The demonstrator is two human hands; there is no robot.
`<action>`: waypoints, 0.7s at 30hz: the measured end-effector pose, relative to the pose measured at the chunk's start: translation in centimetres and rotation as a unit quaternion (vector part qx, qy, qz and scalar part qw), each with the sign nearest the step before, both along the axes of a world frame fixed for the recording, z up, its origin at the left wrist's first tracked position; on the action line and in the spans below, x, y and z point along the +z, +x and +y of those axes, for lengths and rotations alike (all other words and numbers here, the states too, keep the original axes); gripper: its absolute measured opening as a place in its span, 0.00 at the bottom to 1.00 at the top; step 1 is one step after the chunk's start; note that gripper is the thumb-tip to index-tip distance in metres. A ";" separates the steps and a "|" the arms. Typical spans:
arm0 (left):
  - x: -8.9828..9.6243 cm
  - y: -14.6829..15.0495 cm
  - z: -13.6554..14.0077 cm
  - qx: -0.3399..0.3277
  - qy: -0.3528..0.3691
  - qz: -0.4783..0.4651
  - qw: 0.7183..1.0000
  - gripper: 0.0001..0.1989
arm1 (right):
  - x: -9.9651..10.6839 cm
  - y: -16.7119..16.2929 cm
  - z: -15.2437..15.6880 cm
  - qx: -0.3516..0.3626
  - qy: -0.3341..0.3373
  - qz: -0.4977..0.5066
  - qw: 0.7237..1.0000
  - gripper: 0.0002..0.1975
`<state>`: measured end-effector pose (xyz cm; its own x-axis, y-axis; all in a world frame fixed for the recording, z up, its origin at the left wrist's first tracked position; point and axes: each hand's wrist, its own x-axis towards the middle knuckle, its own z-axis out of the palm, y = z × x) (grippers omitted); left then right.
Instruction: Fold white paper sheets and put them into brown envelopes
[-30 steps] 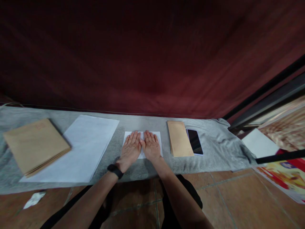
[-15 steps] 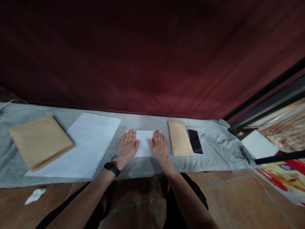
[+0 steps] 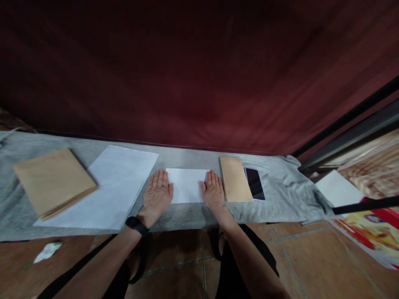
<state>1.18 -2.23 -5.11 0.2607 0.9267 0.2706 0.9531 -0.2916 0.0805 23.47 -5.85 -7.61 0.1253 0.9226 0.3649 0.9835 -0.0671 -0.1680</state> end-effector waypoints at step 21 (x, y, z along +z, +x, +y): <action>-0.5 0.6 -6.4 -0.205 0.022 -0.021 0.978 0.32 | 1.9 -0.3 -1.2 0.010 -0.015 0.006 1.000 0.30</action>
<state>1.73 -8.67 -5.61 0.5955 0.7342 0.3262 0.7517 -0.6524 0.0961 23.21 -7.01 -5.76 0.1107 0.9354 0.3357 0.9827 -0.0526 -0.1776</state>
